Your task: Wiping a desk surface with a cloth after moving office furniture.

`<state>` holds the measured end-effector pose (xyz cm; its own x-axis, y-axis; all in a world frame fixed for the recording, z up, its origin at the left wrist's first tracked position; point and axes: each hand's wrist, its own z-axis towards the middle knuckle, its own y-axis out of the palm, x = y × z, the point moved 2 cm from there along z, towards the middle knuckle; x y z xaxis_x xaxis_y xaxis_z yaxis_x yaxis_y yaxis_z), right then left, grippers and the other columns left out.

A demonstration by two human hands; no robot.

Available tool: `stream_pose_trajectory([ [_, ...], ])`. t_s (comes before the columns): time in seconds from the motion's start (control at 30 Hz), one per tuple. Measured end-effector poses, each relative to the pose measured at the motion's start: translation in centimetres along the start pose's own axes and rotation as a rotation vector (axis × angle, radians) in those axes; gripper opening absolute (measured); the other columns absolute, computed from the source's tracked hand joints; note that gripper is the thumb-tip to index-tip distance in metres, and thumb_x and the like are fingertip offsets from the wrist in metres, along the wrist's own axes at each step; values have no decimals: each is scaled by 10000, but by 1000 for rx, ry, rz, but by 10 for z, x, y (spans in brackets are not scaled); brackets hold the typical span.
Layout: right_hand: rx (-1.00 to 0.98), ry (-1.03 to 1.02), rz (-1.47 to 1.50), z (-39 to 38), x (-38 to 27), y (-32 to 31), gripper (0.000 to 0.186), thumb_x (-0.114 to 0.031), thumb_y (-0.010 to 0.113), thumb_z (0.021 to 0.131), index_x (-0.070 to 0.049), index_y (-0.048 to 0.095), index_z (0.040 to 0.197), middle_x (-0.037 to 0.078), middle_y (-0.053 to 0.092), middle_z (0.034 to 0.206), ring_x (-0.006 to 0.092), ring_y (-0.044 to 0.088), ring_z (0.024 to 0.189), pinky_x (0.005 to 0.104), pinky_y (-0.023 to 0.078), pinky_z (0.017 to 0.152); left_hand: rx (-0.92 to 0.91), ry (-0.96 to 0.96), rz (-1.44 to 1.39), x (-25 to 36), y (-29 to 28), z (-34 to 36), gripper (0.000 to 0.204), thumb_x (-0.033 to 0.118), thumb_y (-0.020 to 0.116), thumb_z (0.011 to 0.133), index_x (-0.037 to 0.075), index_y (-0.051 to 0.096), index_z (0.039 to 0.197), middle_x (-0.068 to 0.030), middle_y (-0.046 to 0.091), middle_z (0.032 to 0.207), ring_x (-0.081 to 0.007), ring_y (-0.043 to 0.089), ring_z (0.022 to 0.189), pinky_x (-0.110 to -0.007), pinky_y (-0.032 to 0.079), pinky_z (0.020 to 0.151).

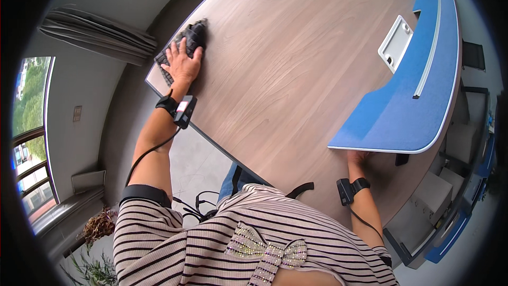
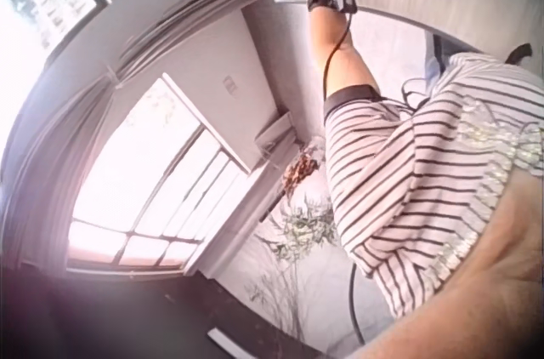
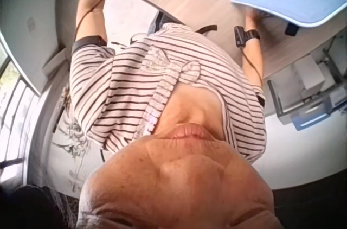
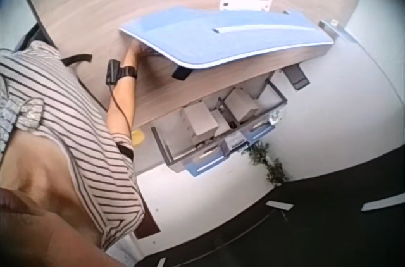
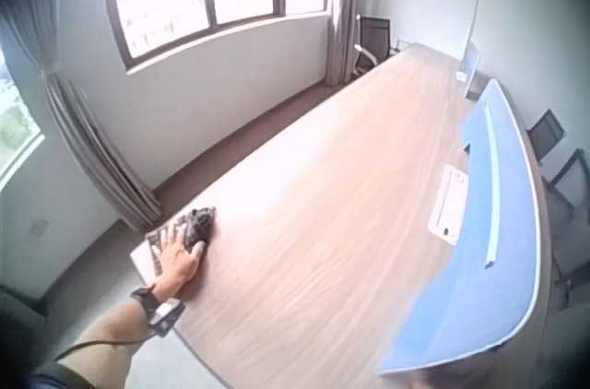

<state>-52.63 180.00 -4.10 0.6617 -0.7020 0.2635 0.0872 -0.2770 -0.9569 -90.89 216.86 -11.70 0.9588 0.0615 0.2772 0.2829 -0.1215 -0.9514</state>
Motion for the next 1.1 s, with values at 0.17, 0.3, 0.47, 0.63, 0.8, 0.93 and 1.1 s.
stream_pose_trajectory([
  [0.17, 251, -45, -122, 12, 15, 3, 450, -423, 518, 645, -84, 524, 941, 117, 472, 1043, 297, 368, 1000, 434, 236, 824, -21, -279, -16, -9, -1, 3, 609, 513, 393, 727, 188, 281, 1230, -112, 185, 1303, -299, 132, 1207, -541, 99, 918],
  [0.3, 392, 48, -65, 8, -5, -20, 527, -435, 523, 620, -87, 475, 1012, 100, 460, 1046, 285, 342, 985, 401, 244, 807, -114, -217, -16, 18, 13, -58, 607, 484, 420, 727, 180, 271, 1231, -138, 163, 1299, -326, 97, 1205, -559, 86, 909],
  [0.47, 201, 259, -28, 47, -12, -21, 518, -429, 467, 680, -108, 428, 1085, 56, 396, 1152, 288, 322, 1040, 404, 228, 856, -320, 202, -108, 91, 13, -159, 608, 435, 472, 720, 157, 279, 1225, -154, 135, 1300, -330, 68, 1207, -564, 67, 909],
  [0.63, 193, 214, 85, 73, -7, -5, 412, -393, 447, 721, -155, 466, 1057, 38, 403, 1161, 307, 351, 1038, 444, 248, 851, -621, 546, -307, 157, 22, -235, 613, 471, 451, 722, 166, 281, 1226, -141, 99, 1312, -337, 36, 1208, -571, 40, 908],
  [0.8, -63, -118, 317, 65, 4, -1, 348, -253, 546, 714, -75, 483, 1007, 116, 502, 988, 273, 473, 857, 379, 355, 779, -662, 478, -616, 168, 39, -194, 502, 324, 537, 698, 122, 392, 1134, -141, 275, 1233, -324, 209, 1148, -542, 152, 887],
  [0.93, -423, -5, 862, 30, -35, 2, 299, -203, 548, 738, -17, 478, 962, 44, 547, 709, 161, 514, 610, 274, 440, 548, -222, 352, -294, 142, 62, -161, 410, 230, 609, 645, 116, 462, 1011, -117, 405, 1115, -279, 318, 1081, -457, 237, 848],
  [1.1, -653, 276, 1028, 41, -107, -18, 292, -225, 544, 746, -51, 442, 957, 33, 523, 780, 144, 501, 662, 269, 424, 480, -780, 525, -703, 186, 54, -168, 255, 182, 598, 662, 63, 484, 857, -110, 521, 870, -267, 494, 836, -345, 376, 728],
])
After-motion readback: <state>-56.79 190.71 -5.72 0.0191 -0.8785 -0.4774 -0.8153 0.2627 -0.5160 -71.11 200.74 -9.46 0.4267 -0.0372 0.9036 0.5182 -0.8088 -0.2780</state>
